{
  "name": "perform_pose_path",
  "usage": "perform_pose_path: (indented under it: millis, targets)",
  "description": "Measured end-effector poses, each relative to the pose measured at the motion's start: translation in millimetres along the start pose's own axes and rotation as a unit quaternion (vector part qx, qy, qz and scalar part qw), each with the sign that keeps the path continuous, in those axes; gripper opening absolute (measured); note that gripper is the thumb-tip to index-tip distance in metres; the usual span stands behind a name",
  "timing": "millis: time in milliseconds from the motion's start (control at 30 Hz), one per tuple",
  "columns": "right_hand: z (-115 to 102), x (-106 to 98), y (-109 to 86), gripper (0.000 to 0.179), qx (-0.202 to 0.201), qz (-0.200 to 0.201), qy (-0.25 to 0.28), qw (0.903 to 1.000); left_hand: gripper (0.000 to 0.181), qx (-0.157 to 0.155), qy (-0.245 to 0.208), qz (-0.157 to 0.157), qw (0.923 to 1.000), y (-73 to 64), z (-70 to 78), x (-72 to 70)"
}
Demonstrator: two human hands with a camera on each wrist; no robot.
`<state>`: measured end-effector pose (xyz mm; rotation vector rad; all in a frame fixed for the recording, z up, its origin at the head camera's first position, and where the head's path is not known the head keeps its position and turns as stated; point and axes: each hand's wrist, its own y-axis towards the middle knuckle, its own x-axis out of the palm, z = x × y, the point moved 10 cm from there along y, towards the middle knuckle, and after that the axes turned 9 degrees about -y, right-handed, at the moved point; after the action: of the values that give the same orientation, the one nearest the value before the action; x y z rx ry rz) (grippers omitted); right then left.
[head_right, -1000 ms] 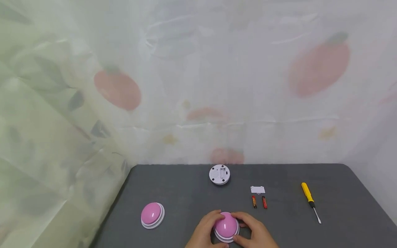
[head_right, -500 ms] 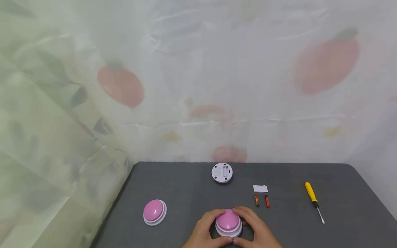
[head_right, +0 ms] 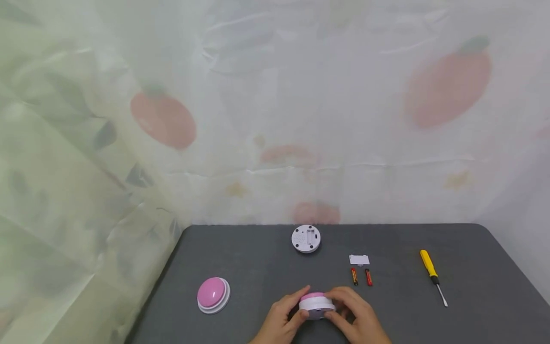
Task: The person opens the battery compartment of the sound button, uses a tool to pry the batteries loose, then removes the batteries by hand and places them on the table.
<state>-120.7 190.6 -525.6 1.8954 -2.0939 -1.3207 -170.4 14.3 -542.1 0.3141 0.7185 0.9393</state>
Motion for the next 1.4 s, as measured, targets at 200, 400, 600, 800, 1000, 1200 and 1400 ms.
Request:
perform_pose_path:
  millis: [200,400,600,800,1000,1200,1400]
  targets:
    - [7,-2,0.5,0.047,0.083,-0.008,-0.021,0.9963,0.047,0.006,0.016,0.012,0.9998,0.5,-1.4,0.7]
    - [12,1,-1.0,0.04,0.115,-0.016,0.006,0.9932,0.044,-0.009,0.023,0.011,0.9996,0.8,-2.8,1.0]
    - [20,6,-4.4,0.033,0.15,-0.039,0.005,0.9879,0.038,-0.054,-0.001,-0.01,0.9985,-0.5,-10.4,3.9]
    - [37,10,-9.7,0.039,0.273,-0.077,0.027,0.9586,0.031,-0.073,0.023,0.009,0.997,-1.8,-13.4,1.4]
    - [42,10,-12.0,0.029,0.317,-0.077,0.027,0.9449,0.039,-0.095,0.015,0.019,0.9952,-3.7,-15.6,-1.1]
    - [41,3,-9.6,0.015,0.292,-0.017,0.027,0.9559,0.075,-0.09,0.002,-0.029,0.9956,-4.6,-13.5,5.5]
    - [27,-29,3.1,0.027,0.168,0.081,-0.092,0.9782,0.065,-0.069,0.021,-0.061,0.9955,-4.7,-9.6,11.8]
